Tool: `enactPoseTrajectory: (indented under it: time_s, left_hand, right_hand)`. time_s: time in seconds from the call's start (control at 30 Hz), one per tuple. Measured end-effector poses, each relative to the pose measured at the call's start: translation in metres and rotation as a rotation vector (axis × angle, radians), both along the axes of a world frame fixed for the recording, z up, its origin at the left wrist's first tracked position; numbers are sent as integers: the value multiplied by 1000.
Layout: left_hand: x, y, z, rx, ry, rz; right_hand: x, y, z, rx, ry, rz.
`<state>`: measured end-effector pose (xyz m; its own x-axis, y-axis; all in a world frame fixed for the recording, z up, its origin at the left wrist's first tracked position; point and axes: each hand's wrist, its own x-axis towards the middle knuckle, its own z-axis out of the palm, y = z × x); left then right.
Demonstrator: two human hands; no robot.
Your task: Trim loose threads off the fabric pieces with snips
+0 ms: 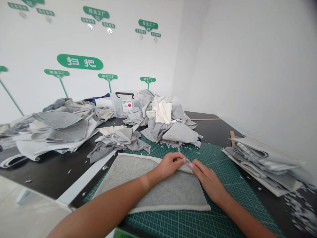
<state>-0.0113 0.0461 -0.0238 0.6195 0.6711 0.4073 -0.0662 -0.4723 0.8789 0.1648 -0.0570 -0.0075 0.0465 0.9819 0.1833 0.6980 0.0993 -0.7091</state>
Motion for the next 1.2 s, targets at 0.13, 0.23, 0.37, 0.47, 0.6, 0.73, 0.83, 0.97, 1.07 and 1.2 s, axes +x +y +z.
enactPoseTrajectory:
  time_s: [0.13, 0.23, 0.37, 0.47, 0.6, 0.73, 0.83, 0.97, 1.07, 1.2]
  left_hand:
    - [0, 2, -2, -17, 1, -5]
    - [1, 3, -3, -28, -12, -11]
    - [0, 3, -2, -50, -37, -18]
    - [0, 2, -1, -63, -35, -21]
    - [0, 2, -2, -71, -26, -40]
    - [0, 3, -3, -74, -21, -38]
    - [1, 4, -4, -79, -19, -40]
    - [1, 3, -4, -95, -4, -34]
    - [1, 2, -3, -121, 2, -35]
    - [1, 2, -3, -128, 1, -39]
  right_hand:
    - [-1, 0, -1, 2, -25, -10]
    - [-1, 0, -1, -5, -35, -15]
    - [0, 0, -1, -4, -45, -39]
    - [1, 1, -2, -5, -48, -48]
    - [0, 1, -4, 0, -57, -41]
    - [1, 1, -5, -1, -68, -38]
    - [1, 2, -5, -2, -82, -38]
    - [0, 1, -6, 2, -110, -39]
    - [-1, 1, -6, 2, -121, -34]
    - [0, 1, -7, -4, -137, -45]
